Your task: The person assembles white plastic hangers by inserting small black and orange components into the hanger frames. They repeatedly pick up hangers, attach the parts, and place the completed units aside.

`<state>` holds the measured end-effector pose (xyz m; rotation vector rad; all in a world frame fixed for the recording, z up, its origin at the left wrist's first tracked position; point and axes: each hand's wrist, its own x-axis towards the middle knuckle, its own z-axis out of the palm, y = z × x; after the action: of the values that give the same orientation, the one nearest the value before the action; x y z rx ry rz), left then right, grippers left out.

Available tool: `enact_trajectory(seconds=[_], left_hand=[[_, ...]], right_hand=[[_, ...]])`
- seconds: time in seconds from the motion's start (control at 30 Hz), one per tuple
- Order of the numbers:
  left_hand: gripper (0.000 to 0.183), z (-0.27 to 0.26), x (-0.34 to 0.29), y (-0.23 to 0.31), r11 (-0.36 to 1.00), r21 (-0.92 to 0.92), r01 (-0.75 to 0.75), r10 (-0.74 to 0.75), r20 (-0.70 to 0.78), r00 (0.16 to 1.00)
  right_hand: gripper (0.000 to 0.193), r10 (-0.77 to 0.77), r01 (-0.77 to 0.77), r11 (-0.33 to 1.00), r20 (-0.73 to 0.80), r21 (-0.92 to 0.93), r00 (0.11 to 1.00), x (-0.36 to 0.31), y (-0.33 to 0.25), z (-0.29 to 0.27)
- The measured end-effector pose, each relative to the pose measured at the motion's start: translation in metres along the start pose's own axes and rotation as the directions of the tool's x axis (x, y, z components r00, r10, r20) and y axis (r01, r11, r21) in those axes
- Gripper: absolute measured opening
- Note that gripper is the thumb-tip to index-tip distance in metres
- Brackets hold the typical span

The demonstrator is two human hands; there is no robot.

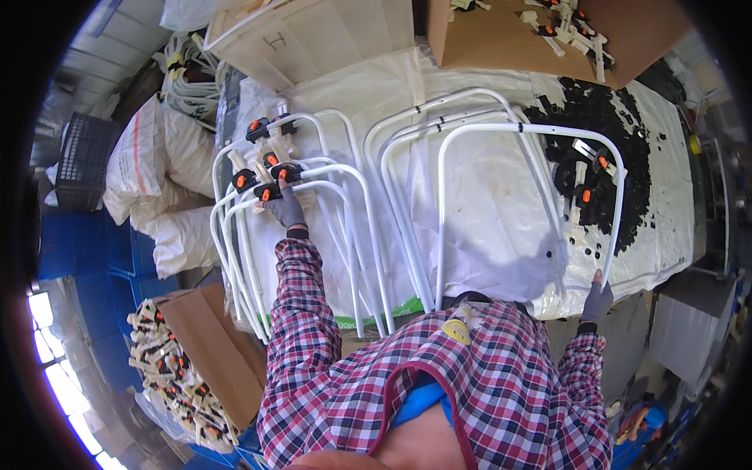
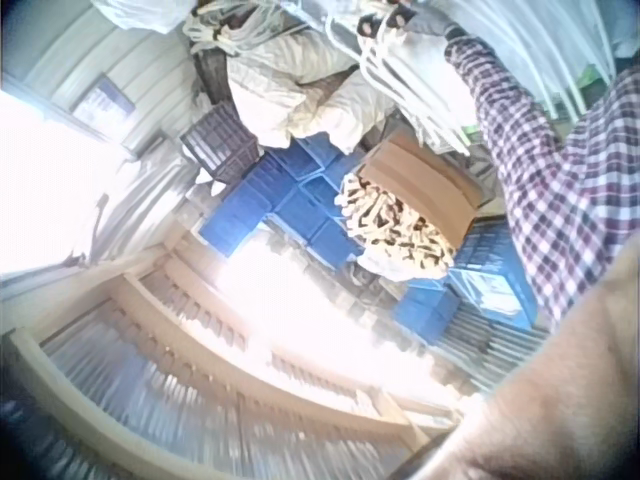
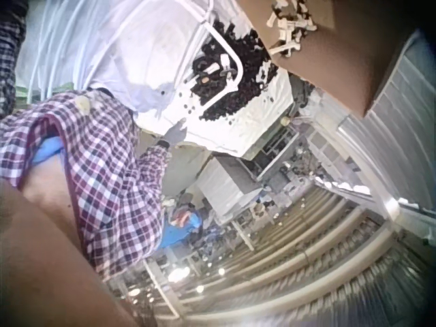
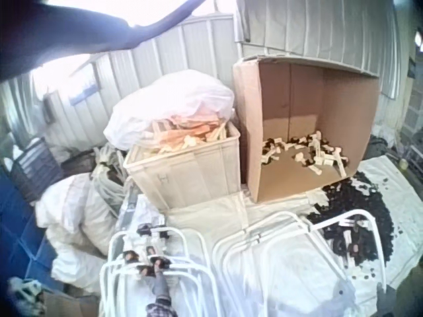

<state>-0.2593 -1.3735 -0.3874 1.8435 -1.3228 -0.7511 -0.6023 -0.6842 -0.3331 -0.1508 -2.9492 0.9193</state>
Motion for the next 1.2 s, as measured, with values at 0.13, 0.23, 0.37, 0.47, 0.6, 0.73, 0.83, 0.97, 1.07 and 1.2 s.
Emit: enact_trajectory(seconds=[0.13, 0.23, 0.37, 0.47, 0.6, 0.73, 0.83, 0.97, 1.07, 1.2], left_hand=[[0.121, 0.022, 0.004, 0.000, 0.993, -0.011, -0.121, 0.118, -0.117, 0.986], [0.105, 0.011, -0.002, 0.015, 0.934, -0.157, -0.320, 0.341, 0.136, 0.930], [0.060, -0.010, -0.062, 0.075, 0.952, 0.299, -0.063, 0.122, -0.183, 0.976], [0.051, 0.006, -0.125, 0.164, 0.816, -0.221, -0.534, 0.565, 0.109, 0.818], [0.043, 0.025, -0.242, 0.268, 0.276, -0.539, -0.796, 0.926, 0.372, 0.069], [0.035, 0.048, -0.333, 0.320, 0.169, -0.590, -0.789, 0.778, 0.571, -0.261], [0.028, 0.061, -0.361, 0.326, 0.247, -0.549, -0.798, 0.701, 0.670, -0.244], [0.022, 0.079, -0.350, 0.323, 0.443, -0.539, -0.716, 0.598, 0.773, -0.211], [0.018, 0.071, -0.313, 0.312, 0.535, -0.487, -0.691, 0.579, 0.806, -0.119], [0.023, 0.033, -0.261, 0.286, 0.549, -0.269, -0.791, 0.593, 0.792, 0.142]], right_hand=[[0.056, 0.033, -0.034, 0.999, 0.041, 0.011, 0.999, 0.007, -0.005, -0.016], [0.051, 0.090, -0.102, 0.988, 0.105, 0.116, 0.990, 0.013, 0.001, -0.021], [0.053, -0.037, 0.019, 0.987, 0.114, 0.158, 0.993, 0.016, 0.010, -0.018], [0.053, 0.084, -0.094, 0.975, 0.058, 0.203, 0.995, 0.017, 0.002, -0.007], [0.048, -0.070, 0.028, 0.923, 0.096, 0.384, 0.993, 0.028, -0.016, 0.009], [0.051, -0.102, 0.089, 0.942, 0.022, 0.324, 0.995, 0.049, -0.006, 0.003], [0.053, -0.102, 0.089, 0.943, 0.024, 0.322, 0.995, 0.061, 0.015, -0.007], [0.054, -0.177, 0.127, 0.900, 0.083, 0.418, 0.981, 0.074, 0.030, 0.002], [0.046, -0.161, -0.010, 0.736, 0.189, 0.677, 0.969, 0.090, 0.022, 0.032], [0.028, -0.155, 0.095, 0.866, 0.082, 0.492, 0.984, 0.129, 0.013, 0.077]])
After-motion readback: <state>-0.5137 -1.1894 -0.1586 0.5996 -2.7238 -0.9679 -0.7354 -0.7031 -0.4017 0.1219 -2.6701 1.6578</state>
